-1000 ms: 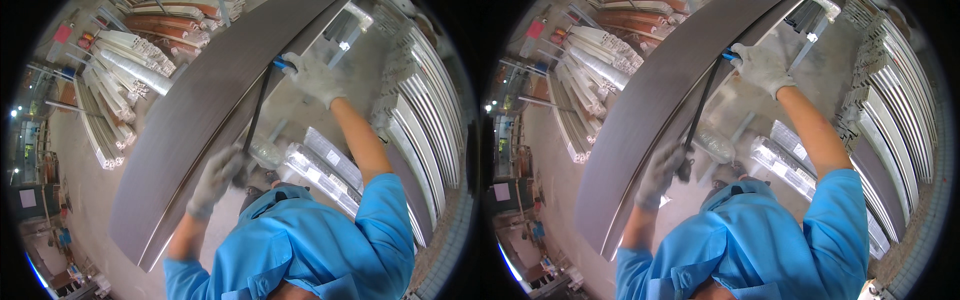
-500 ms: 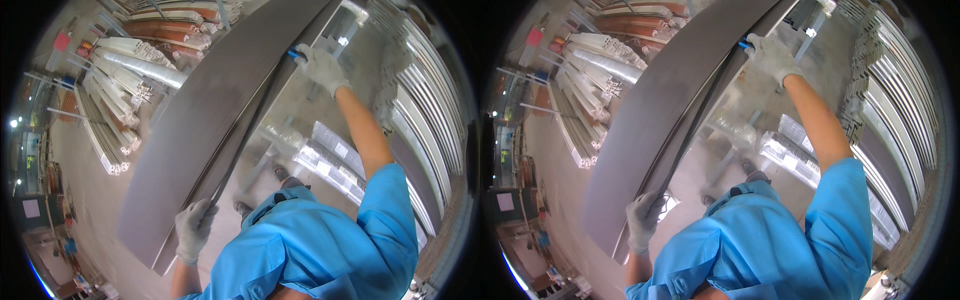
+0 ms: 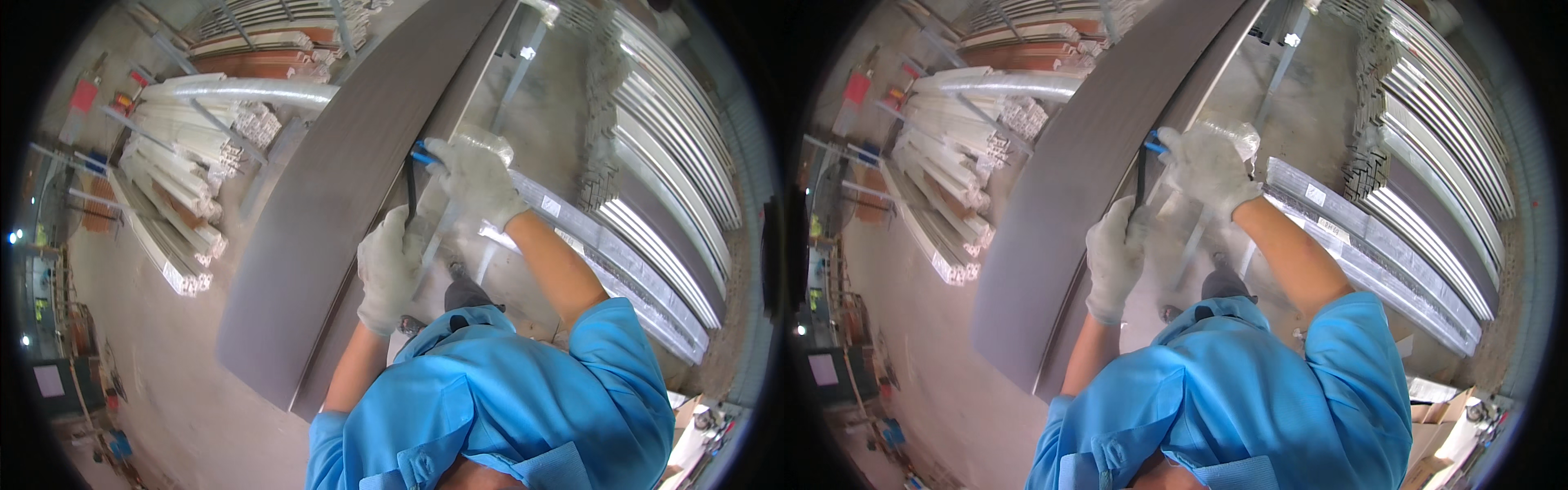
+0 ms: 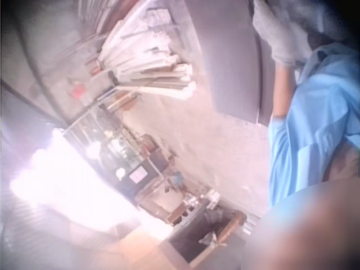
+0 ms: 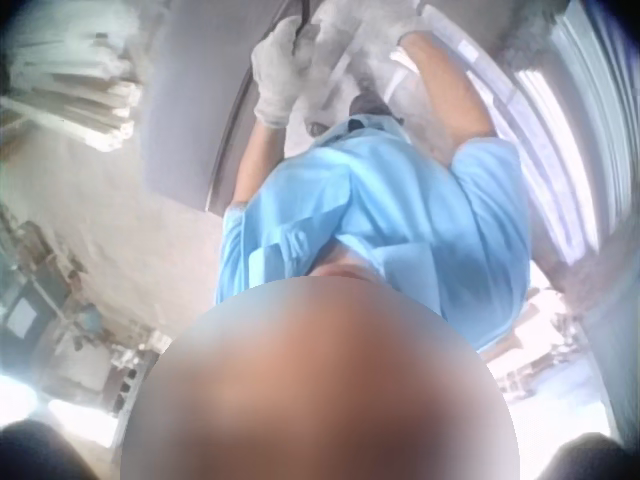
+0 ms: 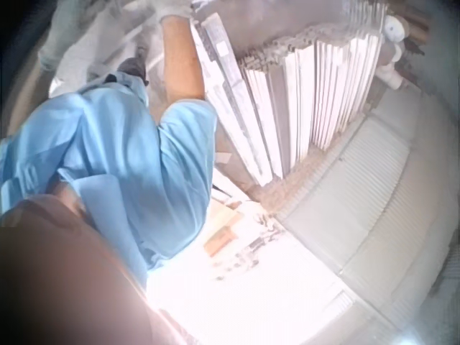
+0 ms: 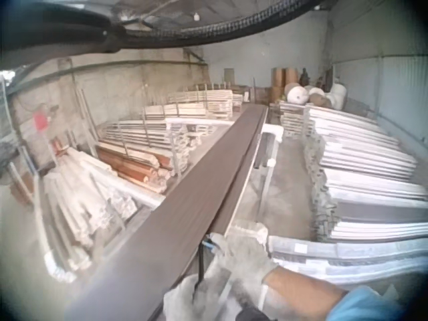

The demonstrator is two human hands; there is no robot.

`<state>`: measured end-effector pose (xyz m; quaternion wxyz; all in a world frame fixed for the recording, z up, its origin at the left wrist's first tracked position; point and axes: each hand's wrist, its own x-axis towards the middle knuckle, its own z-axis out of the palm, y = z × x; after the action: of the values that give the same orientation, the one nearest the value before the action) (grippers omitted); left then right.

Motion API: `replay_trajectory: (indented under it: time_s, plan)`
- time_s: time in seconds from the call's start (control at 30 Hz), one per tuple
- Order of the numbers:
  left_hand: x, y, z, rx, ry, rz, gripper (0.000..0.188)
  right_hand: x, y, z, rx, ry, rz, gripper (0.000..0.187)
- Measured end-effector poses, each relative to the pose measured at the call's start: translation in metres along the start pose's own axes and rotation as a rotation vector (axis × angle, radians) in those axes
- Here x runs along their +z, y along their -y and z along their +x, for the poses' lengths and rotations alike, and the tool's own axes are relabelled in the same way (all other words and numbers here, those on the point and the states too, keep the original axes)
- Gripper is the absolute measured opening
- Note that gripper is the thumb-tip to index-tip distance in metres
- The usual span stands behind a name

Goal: The person picks up a large flat panel from a stack, places it on a stand, and applies a black sealant strip along its edge using a blue caulking gun. The person then picks up another panel and repeats the process.

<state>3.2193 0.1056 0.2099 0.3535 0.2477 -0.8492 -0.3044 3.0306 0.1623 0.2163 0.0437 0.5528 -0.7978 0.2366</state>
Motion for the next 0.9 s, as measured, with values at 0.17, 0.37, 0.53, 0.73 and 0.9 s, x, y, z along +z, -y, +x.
replay_trajectory:
  time_s: [0.17,0.37,0.53,0.73,0.9]
  plan:
    - [-0.062,-0.014,-0.073,-0.587,0.251,-0.586,0.028,-0.002,-0.012,0.008,-0.061,0.011,-0.040,0.029]
    - [-0.154,-0.048,-0.190,-0.947,0.126,-0.498,0.029,0.010,-0.028,0.008,-0.111,-0.066,0.030,0.033]
    - [-0.194,-0.067,-0.227,-0.950,-0.008,-0.230,0.019,0.017,-0.036,0.007,-0.076,-0.027,0.031,0.038]
    - [-0.197,-0.040,-0.218,-0.645,-0.022,0.346,0.015,0.014,-0.028,0.005,0.018,0.008,0.023,0.039]
    - [-0.206,-0.009,-0.228,-0.467,-0.022,0.458,0.011,0.023,-0.019,-0.002,0.072,-0.060,-0.014,0.036]
